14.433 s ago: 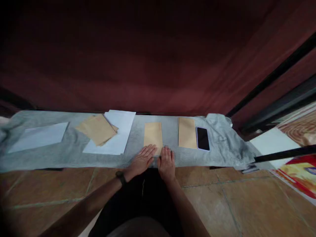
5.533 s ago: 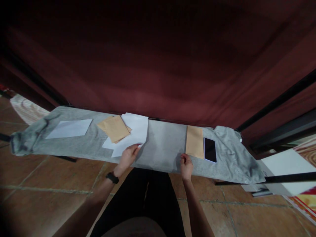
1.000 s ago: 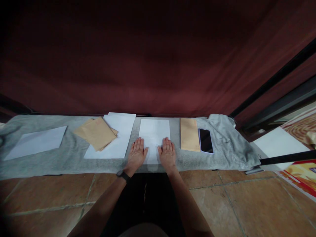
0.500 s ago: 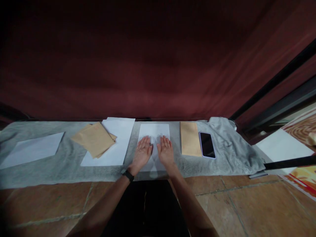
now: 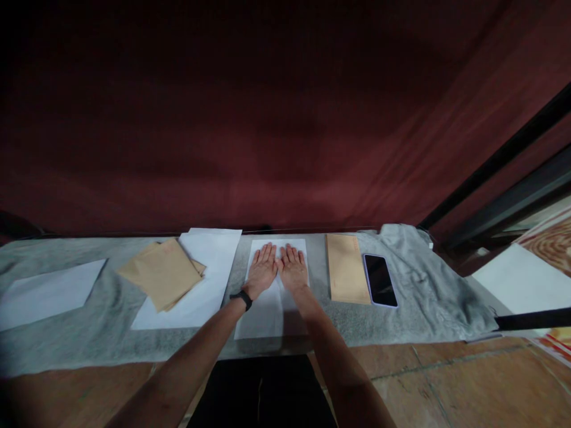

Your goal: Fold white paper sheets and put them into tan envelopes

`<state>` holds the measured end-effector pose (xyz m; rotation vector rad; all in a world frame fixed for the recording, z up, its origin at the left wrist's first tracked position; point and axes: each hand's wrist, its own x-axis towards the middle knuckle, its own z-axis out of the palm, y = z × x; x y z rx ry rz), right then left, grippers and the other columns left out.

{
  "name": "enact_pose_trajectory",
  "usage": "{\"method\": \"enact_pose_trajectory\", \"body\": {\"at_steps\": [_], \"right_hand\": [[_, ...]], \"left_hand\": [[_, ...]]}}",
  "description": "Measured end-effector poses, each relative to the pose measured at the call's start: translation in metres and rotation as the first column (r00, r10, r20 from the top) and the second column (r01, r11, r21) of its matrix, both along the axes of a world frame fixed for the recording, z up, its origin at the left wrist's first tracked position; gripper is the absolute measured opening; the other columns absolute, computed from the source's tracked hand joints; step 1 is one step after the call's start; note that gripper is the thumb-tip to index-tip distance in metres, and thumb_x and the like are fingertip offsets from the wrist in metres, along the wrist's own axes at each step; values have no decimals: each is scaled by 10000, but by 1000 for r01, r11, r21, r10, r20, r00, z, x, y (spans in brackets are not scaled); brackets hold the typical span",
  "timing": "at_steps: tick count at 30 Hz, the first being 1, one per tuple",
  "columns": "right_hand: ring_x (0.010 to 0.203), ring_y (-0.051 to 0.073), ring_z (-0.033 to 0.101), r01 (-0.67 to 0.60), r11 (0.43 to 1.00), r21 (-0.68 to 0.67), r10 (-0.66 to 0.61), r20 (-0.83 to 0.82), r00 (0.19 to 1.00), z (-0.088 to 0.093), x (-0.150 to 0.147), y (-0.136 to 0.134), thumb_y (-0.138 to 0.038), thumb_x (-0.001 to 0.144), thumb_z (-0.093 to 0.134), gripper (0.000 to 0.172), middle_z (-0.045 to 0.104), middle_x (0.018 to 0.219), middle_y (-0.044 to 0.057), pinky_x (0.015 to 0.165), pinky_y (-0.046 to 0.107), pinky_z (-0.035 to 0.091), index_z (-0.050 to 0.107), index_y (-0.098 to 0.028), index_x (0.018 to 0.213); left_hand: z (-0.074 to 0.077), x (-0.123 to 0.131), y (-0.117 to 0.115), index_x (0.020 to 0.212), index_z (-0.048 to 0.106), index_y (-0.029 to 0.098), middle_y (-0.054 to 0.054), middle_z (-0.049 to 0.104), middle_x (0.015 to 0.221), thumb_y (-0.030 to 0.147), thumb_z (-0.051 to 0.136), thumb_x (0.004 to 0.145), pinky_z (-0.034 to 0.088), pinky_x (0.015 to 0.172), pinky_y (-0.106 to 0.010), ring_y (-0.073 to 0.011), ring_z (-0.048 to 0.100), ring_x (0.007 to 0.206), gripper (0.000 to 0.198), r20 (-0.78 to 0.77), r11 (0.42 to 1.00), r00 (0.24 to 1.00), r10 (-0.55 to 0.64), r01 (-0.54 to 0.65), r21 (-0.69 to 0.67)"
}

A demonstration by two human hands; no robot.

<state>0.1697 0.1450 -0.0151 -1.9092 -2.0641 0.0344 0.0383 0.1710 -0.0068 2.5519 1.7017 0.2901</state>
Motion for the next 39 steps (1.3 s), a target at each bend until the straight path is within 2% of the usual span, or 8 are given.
{"method": "enact_pose_trajectory", "body": {"at_steps": [5,9,14,20,26,30,33,39], "right_hand": [[1487,285,384,48,999,11,-48,-3,999,-3,6,6,-371,1078,347,516,399,1607,148,1212,509,265,425,-169,1546],[1487,295,380,88,996,21,-88,-17,996,-4,17,10,-387,1074,353,544,411,1594,179,1201,517,275,405,-135,1553],[1479,305,389,143,989,46,-142,-24,990,-6,27,11,-403,1069,329,581,412,1587,199,1203,515,267,401,-82,1548],[1467,314,401,196,979,53,-195,-30,980,-8,33,8,-400,1067,297,600,428,1574,208,1201,512,263,405,-48,1540],[1461,338,405,229,972,41,-226,-68,972,0,26,17,-395,1071,276,586,448,1560,214,1199,557,242,453,-52,1513],[1493,292,372,110,994,-13,-110,-85,990,6,6,24,-371,1073,301,555,398,1603,172,1226,494,250,435,-91,1534],[1497,257,372,19,999,-31,-21,-70,997,2,-11,24,-380,1076,321,519,401,1611,114,1241,456,245,471,-159,1521],[1496,288,371,34,999,-2,-34,-28,999,-9,-16,20,-395,1073,348,536,378,1618,132,1239,499,234,426,-158,1547]], "left_hand": [[-5,-7,9,1584,313,78,-157,320,1645,350,276,1036,209,1265,-478,-260,227,1555,613,16,998,998,59,-59,4],[-6,-15,14,1587,318,101,-151,337,1638,391,270,1042,218,1260,-471,-254,248,1549,619,32,995,995,99,-100,24],[-6,-28,17,1566,339,41,-179,343,1628,390,262,1044,219,1263,-449,-263,255,1546,632,22,989,989,147,-147,32],[-8,-33,16,1570,343,60,-175,364,1617,373,277,1036,240,1255,-469,-269,280,1537,622,32,983,984,175,-177,55],[-6,-31,15,1569,344,60,-176,359,1620,373,276,1035,242,1255,-474,-271,276,1538,623,29,982,984,176,-177,59],[-7,-32,15,1574,339,71,-169,360,1622,382,268,1038,241,1255,-475,-267,271,1541,624,36,981,983,180,-182,62],[-8,-32,15,1576,328,61,-169,351,1626,390,261,1041,228,1260,-467,-263,262,1544,632,31,981,983,183,-185,56],[-11,-33,15,1582,320,77,-159,340,1633,384,267,1042,225,1261,-467,-257,262,1544,624,27,980,983,182,-184,74]]}}
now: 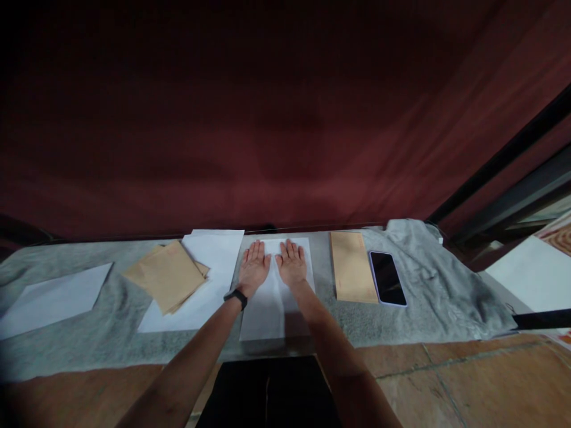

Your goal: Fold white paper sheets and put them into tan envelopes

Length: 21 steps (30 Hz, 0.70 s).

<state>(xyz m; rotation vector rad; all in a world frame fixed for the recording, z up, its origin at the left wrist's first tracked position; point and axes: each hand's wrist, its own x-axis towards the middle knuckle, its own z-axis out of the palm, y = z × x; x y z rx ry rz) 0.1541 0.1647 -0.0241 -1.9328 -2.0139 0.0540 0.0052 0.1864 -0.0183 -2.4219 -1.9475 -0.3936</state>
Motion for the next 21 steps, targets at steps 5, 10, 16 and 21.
{"method": "enact_pose_trajectory", "body": {"at_steps": [5,10,16,21], "right_hand": [[1496,303,364,65,998,0,-65,16,998,2,17,-2,-416,1070,361,562,357,1624,156,1229,502,234,399,-143,1560],[1501,321,348,131,991,-13,-131,27,991,3,34,-8,-422,1072,338,593,344,1624,184,1219,516,232,376,-94,1564],[1491,326,363,160,987,12,-160,16,987,2,37,-12,-408,1070,320,607,349,1617,197,1219,515,237,359,-59,1566],[1498,317,351,166,986,20,-166,-1,986,2,36,-12,-404,1067,324,606,338,1623,198,1222,523,221,352,-67,1569]], "left_hand": [[1,1,0,1574,331,61,-158,338,1636,395,250,1052,209,1268,-446,-255,260,1545,625,-23,1000,1000,1,-1,-6],[8,3,-1,1579,303,37,-160,302,1649,404,250,1057,188,1273,-437,-256,235,1553,640,-57,998,998,3,-7,-61],[16,5,-2,1578,314,52,-167,317,1640,423,254,1058,177,1266,-505,-286,233,1552,642,-51,996,998,22,-27,-87],[19,27,-10,1555,364,41,-195,349,1622,429,264,1059,126,1264,-549,-321,205,1556,637,-37,996,998,55,-58,-67]]}}
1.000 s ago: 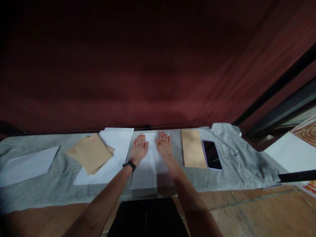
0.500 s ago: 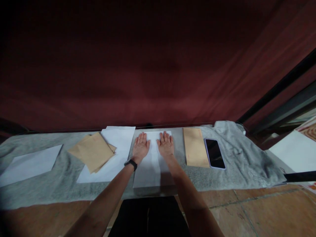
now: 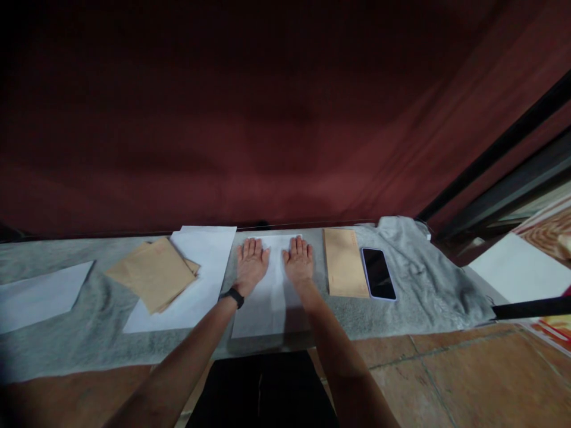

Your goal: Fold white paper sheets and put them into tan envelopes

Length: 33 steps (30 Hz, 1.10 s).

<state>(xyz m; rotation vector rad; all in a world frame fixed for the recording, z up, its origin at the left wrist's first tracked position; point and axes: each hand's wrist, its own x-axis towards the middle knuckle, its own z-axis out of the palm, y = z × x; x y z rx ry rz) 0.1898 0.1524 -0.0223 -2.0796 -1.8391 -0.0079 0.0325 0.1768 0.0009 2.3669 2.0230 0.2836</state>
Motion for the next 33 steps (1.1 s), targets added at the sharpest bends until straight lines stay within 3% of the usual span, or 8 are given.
{"method": "enact_pose_trajectory", "body": {"at_steps": [4,6,10,17,23,28,33], "right_hand": [[1505,310,338,4,1000,-15,-4,-5,1000,1,0,1,-388,1062,332,597,340,1625,190,1223,515,213,355,-73,1569],[1509,305,330,5,1000,-29,-5,-2,1000,1,1,1,-374,1059,337,591,336,1629,183,1228,508,205,353,-77,1570],[1516,301,314,8,999,-46,-8,-8,1000,2,0,1,-395,1061,336,608,322,1634,183,1234,508,192,339,-71,1575],[1519,297,309,5,997,-75,-5,-7,1000,4,0,1,-417,1065,314,616,306,1643,173,1236,498,182,329,-81,1582],[1517,300,313,14,997,-74,-14,10,1000,4,-1,0,-425,1067,282,622,303,1647,158,1236,489,181,316,-88,1589],[1524,298,298,17,994,-109,-15,11,1000,7,-1,1,-422,1067,281,621,275,1658,156,1244,483,166,319,-85,1588],[1520,291,309,4,993,-120,-3,2,1000,17,2,-3,-396,1064,313,589,309,1648,151,1241,486,176,346,-114,1581]], "left_hand": [[-5,24,-11,1574,356,117,-112,319,1652,392,260,1062,159,1274,-489,-268,204,1561,589,53,986,985,-164,164,1],[-8,30,-14,1575,364,153,-86,336,1649,391,263,1062,163,1274,-489,-260,212,1560,575,67,982,980,-188,189,-3],[-12,24,-12,1572,369,136,-102,343,1643,386,284,1057,186,1268,-485,-263,230,1554,579,67,988,986,-151,152,-3],[-17,-9,-20,1565,362,86,-157,375,1617,379,294,1050,228,1253,-478,-267,288,1534,596,40,996,998,-47,44,82],[-20,-40,-54,1528,398,14,-224,417,1577,367,292,1051,275,1234,-506,-311,359,1499,603,36,987,999,-12,6,162],[-18,-56,-92,1526,406,28,-227,412,1581,354,305,1056,321,1216,-513,-321,376,1489,582,75,983,997,-30,16,185],[-7,-43,-138,1572,357,138,-139,320,1649,340,361,1054,297,1234,-513,-294,262,1542,557,53,979,982,-181,174,109]]}}
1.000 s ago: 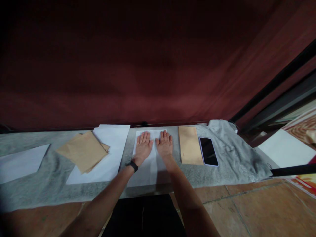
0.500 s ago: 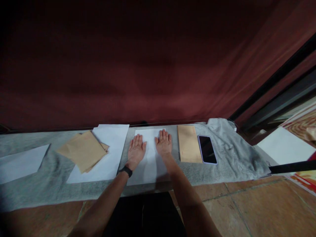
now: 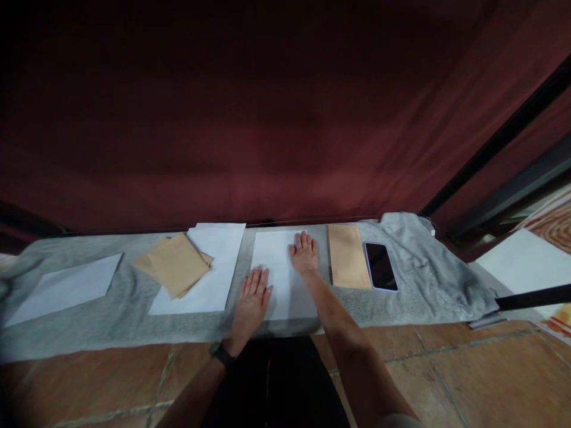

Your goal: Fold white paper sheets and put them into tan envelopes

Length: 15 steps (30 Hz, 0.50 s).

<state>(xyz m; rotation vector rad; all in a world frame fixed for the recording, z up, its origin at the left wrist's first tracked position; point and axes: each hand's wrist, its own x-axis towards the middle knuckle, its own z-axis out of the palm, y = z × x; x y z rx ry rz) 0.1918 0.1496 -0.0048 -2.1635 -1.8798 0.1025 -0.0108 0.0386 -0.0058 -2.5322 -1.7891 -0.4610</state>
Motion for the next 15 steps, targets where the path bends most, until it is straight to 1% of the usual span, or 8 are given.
{"method": "enact_pose_trajectory", "body": {"at_steps": [2,3,6,8,9,12,15], "right_hand": [[1514,284,324,-19,999,46,19,-13,1000,2,-4,-15,-368,1064,321,568,331,1639,157,1237,492,191,367,-117,1571],[1512,283,329,-39,996,75,41,-20,999,2,-8,-27,-355,1065,322,559,341,1633,162,1235,497,201,379,-110,1564],[1503,264,352,-194,975,111,197,-17,980,-4,-22,-77,-311,1062,340,526,372,1623,143,1217,482,263,406,-130,1551],[1493,260,373,-304,945,118,305,8,952,-10,-29,-113,-327,1058,374,503,384,1623,105,1223,493,257,442,-189,1537],[1487,266,384,-329,937,119,329,18,944,-12,-30,-128,-349,1058,388,501,374,1628,95,1226,497,251,447,-206,1535],[1471,288,410,-237,962,139,234,35,972,-15,-25,-159,-367,1060,404,519,392,1612,128,1216,500,271,438,-177,1541],[1465,312,417,-166,972,168,157,63,985,-15,-15,-171,-371,1058,419,540,416,1590,163,1202,514,289,422,-144,1548]], "left_hand": [[6,6,-14,1568,379,192,-98,312,1655,351,364,1055,266,1249,-515,-284,252,1546,538,-34,996,997,-63,61,-60],[9,8,-19,1563,392,206,-88,317,1653,356,365,1055,254,1254,-515,-282,255,1545,531,-45,994,996,-78,74,-85],[14,9,-27,1551,419,215,-90,345,1638,353,371,1052,247,1258,-523,-284,277,1537,521,-51,990,995,-84,77,-120],[13,7,-29,1552,419,216,-97,358,1631,347,380,1049,250,1254,-534,-284,286,1534,522,-50,989,995,-91,85,-119],[12,6,-30,1552,417,217,-99,359,1630,350,381,1048,251,1252,-539,-282,288,1533,523,-52,990,994,-93,86,-115],[9,3,-35,1552,416,204,-113,350,1632,382,372,1052,245,1248,-546,-281,293,1532,532,-75,993,995,-72,65,-99],[9,2,-43,1549,415,177,-133,355,1626,407,359,1053,242,1244,-553,-287,302,1528,550,-103,996,994,-40,32,-78]]}}
